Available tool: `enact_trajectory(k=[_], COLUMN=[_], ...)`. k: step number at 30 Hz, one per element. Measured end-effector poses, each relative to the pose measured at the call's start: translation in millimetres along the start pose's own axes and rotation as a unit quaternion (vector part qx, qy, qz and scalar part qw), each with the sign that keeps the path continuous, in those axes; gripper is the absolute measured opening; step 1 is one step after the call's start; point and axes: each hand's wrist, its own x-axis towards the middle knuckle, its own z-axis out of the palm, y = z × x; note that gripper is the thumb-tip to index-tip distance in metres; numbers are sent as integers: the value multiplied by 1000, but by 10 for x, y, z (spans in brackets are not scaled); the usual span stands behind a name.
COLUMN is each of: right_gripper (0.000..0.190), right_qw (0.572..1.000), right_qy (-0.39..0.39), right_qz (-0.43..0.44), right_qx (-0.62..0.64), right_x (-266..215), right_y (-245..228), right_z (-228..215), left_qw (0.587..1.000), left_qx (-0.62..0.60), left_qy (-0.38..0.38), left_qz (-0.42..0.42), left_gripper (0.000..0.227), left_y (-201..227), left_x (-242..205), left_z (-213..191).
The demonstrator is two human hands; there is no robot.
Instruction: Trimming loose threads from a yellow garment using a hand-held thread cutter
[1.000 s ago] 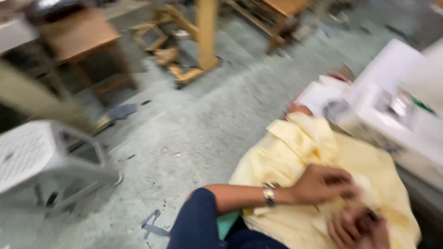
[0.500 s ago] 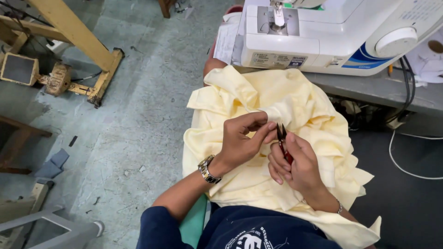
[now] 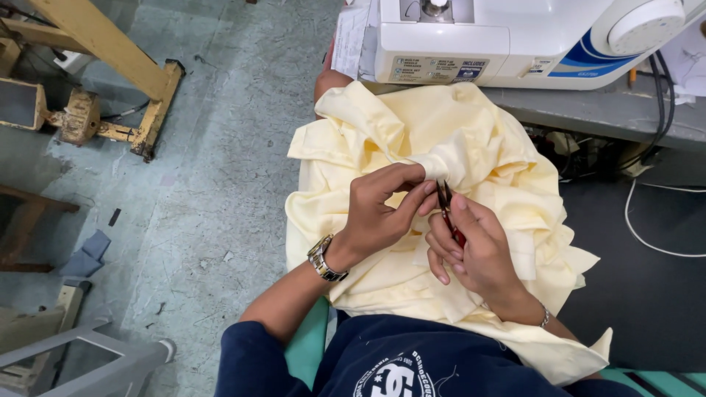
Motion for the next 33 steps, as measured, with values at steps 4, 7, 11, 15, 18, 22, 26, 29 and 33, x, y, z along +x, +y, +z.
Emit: enact_trajectory(k=[4,7,11,15,18,22,26,29,33], right_gripper=[47,47,47,47,48,44,43,44,44], right_qw=[1000,1000,1000,1000,1000,998,996,995,996], right_qy=[0,2,7,13,24,46,61,67,65], right_qz=[0,-1,0,-2,5,41,60,66,61], right_qx=[2,6,-5,-5,-8,-20,-21,-11,-2], right_x=[-1,0,7,10,19,33,44,38,40], right_y=[5,6,-9,-65,-60,-13,-9,-5,8], right_z=[-9,1,14,97,77,-18,-35,-60,-85], left_qw=[1000,1000,1000,999,998,995,993,993,991], left_qx=[10,9,7,14,29,36,48,36,28], left_qy=[-11,-13,-10,-25,-43,-67,-90,-106,-126], left_qz=[21,23,28,34,48,60,63,46,31], left_gripper=[5,5,5,4,4,5,12,15,18], left_y=[6,10,-2,11,14,-23,-116,-175,-211], left_x=[14,22,29,59,89,90,58,42,28], left_z=[-10,-9,-9,-32,-44,-63,-74,-77,-95])
